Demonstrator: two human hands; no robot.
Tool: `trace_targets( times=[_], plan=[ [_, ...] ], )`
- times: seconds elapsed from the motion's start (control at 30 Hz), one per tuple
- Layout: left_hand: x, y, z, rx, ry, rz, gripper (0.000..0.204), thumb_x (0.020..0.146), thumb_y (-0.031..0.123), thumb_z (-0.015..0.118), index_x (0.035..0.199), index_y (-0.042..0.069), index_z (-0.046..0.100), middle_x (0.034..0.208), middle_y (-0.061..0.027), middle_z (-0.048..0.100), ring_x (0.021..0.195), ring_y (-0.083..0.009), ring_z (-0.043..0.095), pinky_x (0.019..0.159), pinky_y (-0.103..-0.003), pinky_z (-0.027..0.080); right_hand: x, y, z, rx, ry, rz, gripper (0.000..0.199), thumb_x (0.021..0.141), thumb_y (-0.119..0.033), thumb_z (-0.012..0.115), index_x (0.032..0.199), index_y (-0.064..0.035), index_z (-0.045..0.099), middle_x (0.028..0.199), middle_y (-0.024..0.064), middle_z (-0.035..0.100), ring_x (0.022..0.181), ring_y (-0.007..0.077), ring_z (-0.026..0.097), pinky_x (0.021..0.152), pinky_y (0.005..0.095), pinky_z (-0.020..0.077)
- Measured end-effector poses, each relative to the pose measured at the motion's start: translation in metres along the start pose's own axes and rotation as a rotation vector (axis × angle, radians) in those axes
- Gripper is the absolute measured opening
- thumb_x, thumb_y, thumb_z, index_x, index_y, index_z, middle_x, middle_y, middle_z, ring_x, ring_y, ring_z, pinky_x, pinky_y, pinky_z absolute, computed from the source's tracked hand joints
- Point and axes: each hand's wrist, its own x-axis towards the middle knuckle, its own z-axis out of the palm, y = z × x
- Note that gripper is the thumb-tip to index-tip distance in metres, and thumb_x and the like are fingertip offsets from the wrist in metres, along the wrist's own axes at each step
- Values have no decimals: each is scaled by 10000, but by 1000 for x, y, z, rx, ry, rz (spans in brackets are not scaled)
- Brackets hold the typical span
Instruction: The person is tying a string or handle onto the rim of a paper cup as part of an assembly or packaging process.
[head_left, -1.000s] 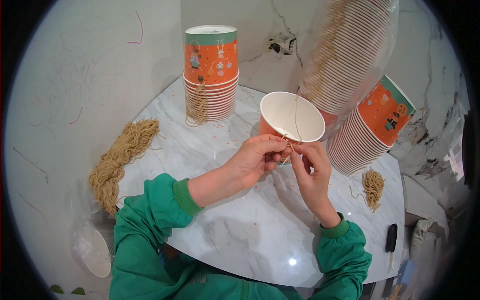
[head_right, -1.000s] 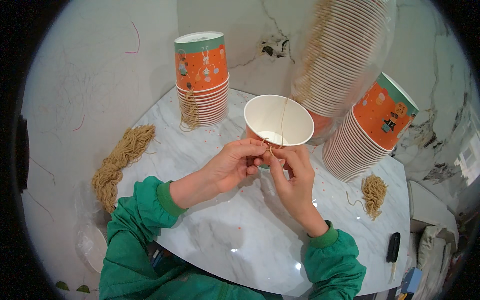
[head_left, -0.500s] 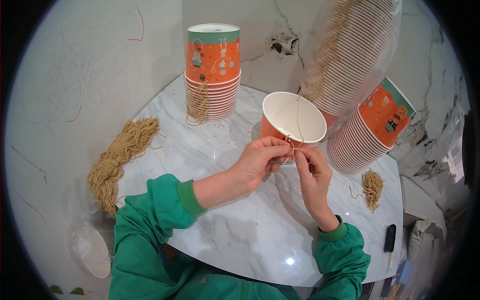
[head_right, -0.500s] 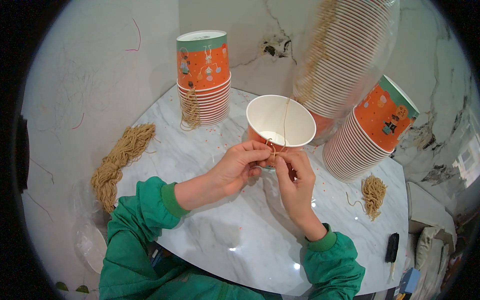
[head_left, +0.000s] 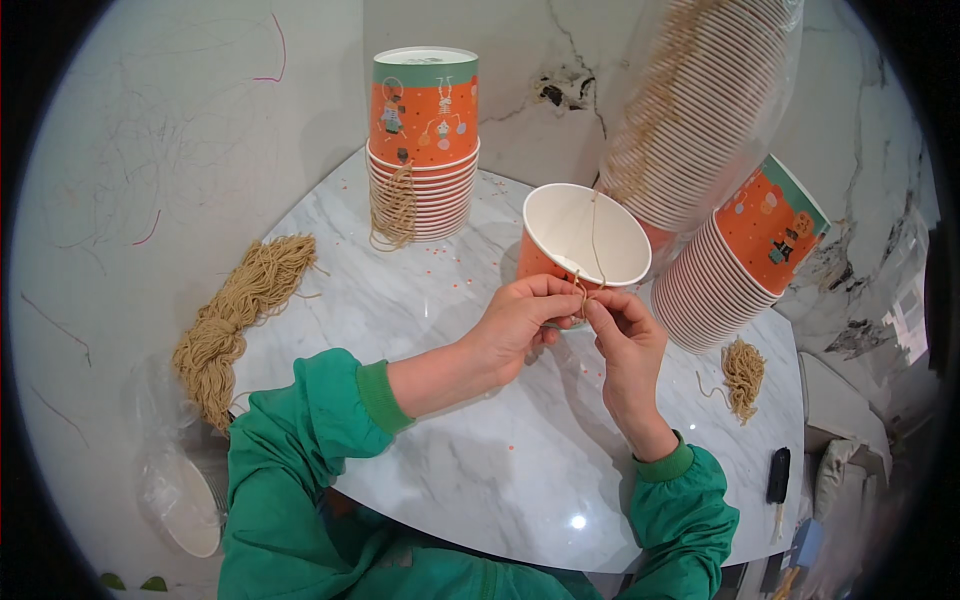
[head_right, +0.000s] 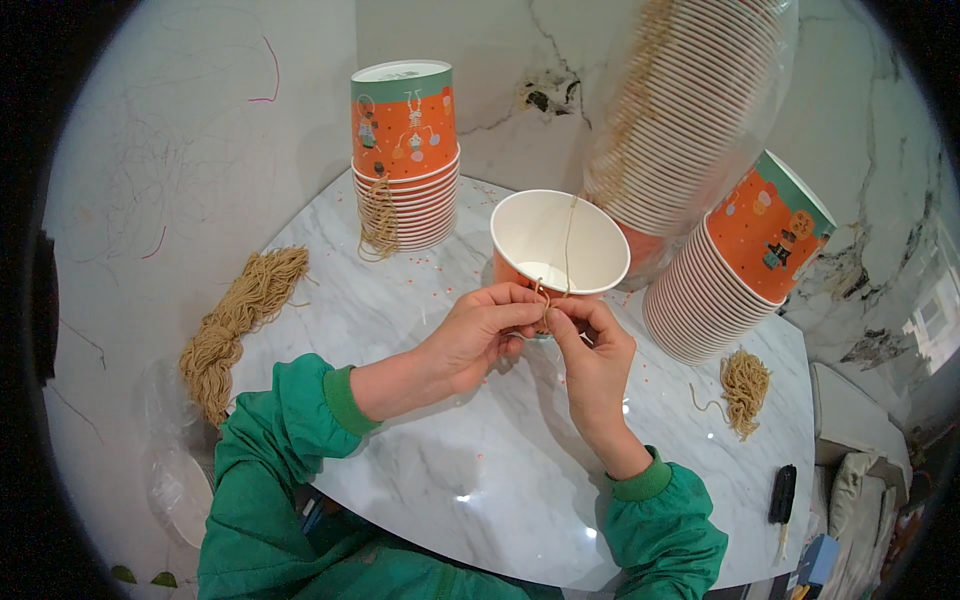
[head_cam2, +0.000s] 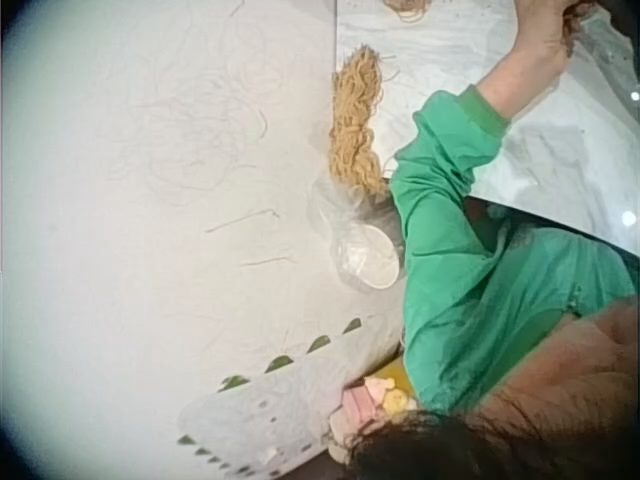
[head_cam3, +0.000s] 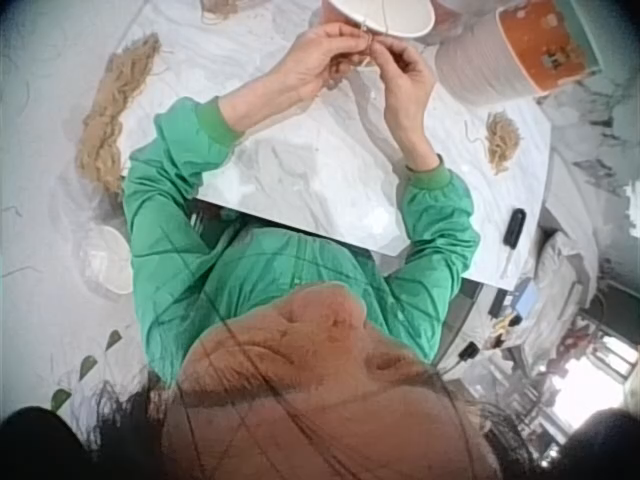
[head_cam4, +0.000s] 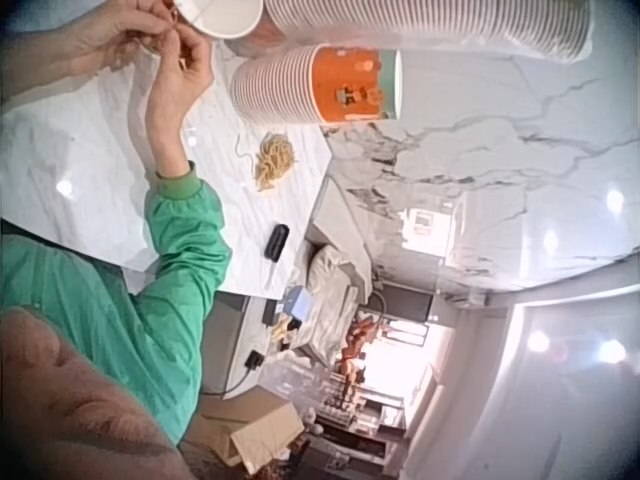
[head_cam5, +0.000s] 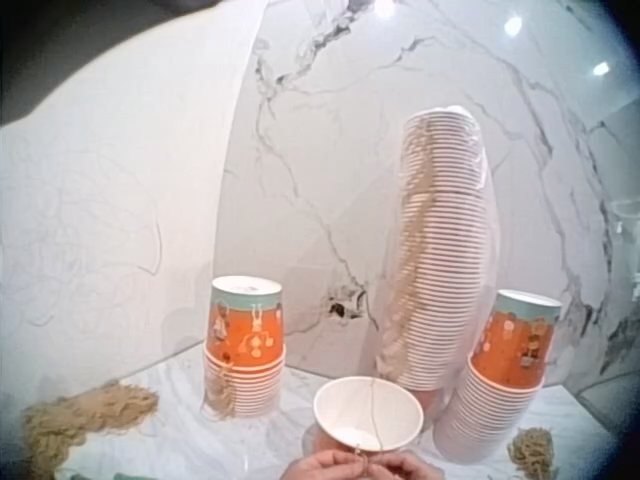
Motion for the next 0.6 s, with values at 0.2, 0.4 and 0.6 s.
trace_targets(
  times=[0.2, 0.4, 0.6],
  plan=[
    [-3, 4, 2, 42, -4, 21, 93, 955, 163, 672, 996, 80, 660, 879, 12, 633, 709, -43, 535, 590, -181, 404, 0, -1, 3, -44, -12, -102, 106, 938, -50, 678, 1006, 30, 694, 937, 25, 680, 802, 84, 637, 706, 224, 489],
    [-4, 6, 2, 75, -7, 36, 78, 932, 150, 679, 957, 83, 649, 866, 28, 637, 764, -42, 548, 615, -210, 402, 1, 0, 2, -53, -26, -125, 96, 934, -45, 682, 991, 31, 694, 954, 35, 651, 808, 100, 650, 710, 228, 492],
    [-5, 1, 5, 200, 52, 137, 103, 935, 137, 677, 983, 46, 686, 907, -28, 685, 704, -59, 536, 604, -207, 423, 2, 0, 2, -92, -41, -146, 86, 930, -45, 685, 970, 30, 693, 963, 38, 641, 814, 103, 653, 691, 226, 492]
  ],
)
